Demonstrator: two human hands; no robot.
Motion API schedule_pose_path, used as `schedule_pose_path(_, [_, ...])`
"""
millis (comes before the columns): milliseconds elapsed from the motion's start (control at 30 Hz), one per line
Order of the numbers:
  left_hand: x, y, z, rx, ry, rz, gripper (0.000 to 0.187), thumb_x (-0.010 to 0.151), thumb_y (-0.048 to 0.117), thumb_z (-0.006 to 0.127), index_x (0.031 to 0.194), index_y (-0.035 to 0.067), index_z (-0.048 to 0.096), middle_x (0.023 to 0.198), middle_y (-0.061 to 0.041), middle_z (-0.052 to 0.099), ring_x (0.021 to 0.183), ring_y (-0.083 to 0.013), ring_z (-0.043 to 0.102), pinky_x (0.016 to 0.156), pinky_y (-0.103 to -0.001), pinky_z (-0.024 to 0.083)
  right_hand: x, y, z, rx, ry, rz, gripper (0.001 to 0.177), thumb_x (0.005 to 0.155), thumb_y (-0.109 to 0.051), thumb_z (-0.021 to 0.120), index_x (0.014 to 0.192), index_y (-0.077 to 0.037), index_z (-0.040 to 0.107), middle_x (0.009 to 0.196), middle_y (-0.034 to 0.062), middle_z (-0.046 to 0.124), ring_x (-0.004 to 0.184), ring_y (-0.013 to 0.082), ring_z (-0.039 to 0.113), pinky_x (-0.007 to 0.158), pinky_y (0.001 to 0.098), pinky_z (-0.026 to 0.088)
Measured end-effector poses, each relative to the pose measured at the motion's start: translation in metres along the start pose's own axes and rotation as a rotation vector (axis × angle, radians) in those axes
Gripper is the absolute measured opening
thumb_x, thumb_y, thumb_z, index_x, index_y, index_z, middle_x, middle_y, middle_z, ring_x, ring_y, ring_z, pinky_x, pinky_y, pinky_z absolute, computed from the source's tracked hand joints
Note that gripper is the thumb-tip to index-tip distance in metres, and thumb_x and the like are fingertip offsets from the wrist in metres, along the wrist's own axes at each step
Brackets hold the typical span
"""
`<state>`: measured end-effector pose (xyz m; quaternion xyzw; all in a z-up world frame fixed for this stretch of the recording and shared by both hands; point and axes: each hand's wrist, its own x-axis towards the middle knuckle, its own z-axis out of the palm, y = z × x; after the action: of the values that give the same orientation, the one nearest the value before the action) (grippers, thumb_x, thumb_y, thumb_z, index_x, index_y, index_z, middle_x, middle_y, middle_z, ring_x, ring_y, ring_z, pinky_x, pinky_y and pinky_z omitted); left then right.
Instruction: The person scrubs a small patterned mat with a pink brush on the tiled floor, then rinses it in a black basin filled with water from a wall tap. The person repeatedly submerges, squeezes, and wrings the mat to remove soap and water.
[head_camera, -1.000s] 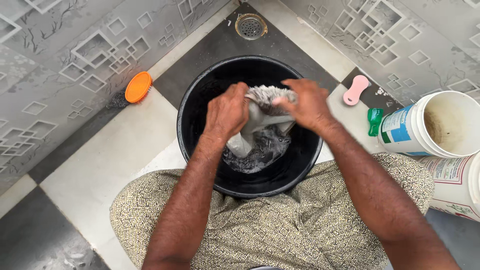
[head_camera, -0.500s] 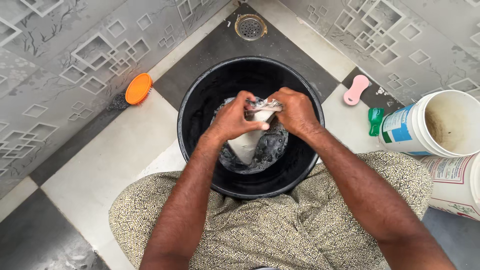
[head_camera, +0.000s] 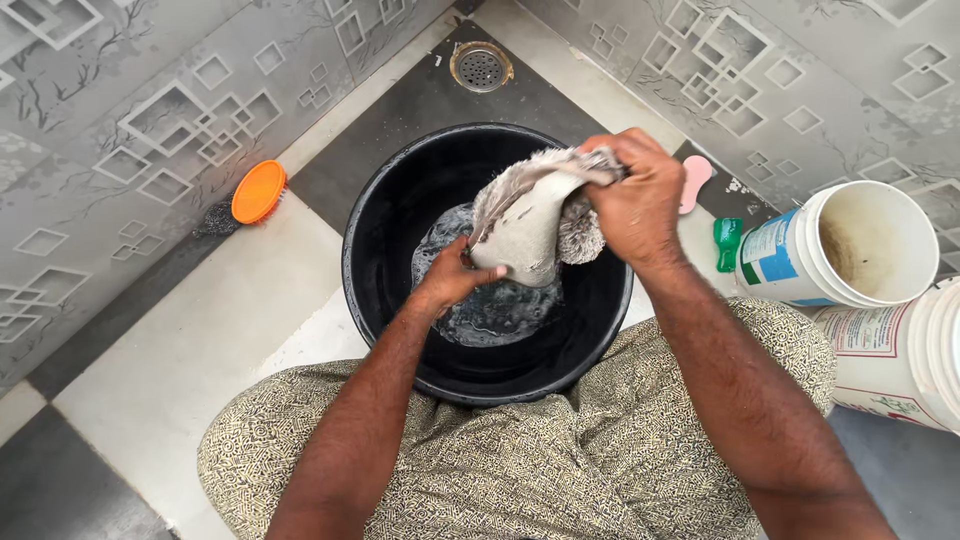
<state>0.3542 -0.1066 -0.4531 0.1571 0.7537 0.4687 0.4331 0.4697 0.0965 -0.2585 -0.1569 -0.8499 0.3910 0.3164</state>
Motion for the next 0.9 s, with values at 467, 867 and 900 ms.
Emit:
schedule_pose_path(467, [-0.032,0.072,-0.081,0.122,0.767,0.245,0.021,0.079,0.009,0.074,0.092,0.0,0.061,0.084,-0.018,0.072,0.079,-0.0269,0.073,0.073,-0.043,0.056,-0.001,0.065,0.024,0.357,0.108,0.454,0.025,0.082,0.012,0.077,0.103,0.001,0.069,0.092,0.004,0.072,0.08,0.009,0.068,0.07,0.0255,0.058])
schedule_pose_path(867, [-0.056,0.125,-0.038,0.168,0.809,0.687,0.032,0.079,0.005,0.078,0.106,0.008,0.061,0.089,-0.014,0.075,0.085,-0.0329,0.076,0.071,-0.041,0.058,-0.021,0.045,0.018,-0.345,-0.145,-0.061,0.03,0.087,-0.016,0.081,0.11,-0.001,0.068,0.096,0.0152,0.071,0.089,0.0324,0.069,0.076,0.0402,0.055])
schedule_pose_path(900, [-0.057,0.128,-0.035,0.18,0.783,0.689,0.03,0.081,0.005,0.079,0.106,0.009,0.063,0.088,-0.013,0.075,0.084,-0.0314,0.077,0.069,-0.04,0.058,-0.031,0.029,0.019,-0.402,-0.085,-0.26,0.027,0.088,-0.017,0.078,0.109,-0.004,0.068,0.1,0.015,0.07,0.094,0.0325,0.068,0.079,0.0394,0.056])
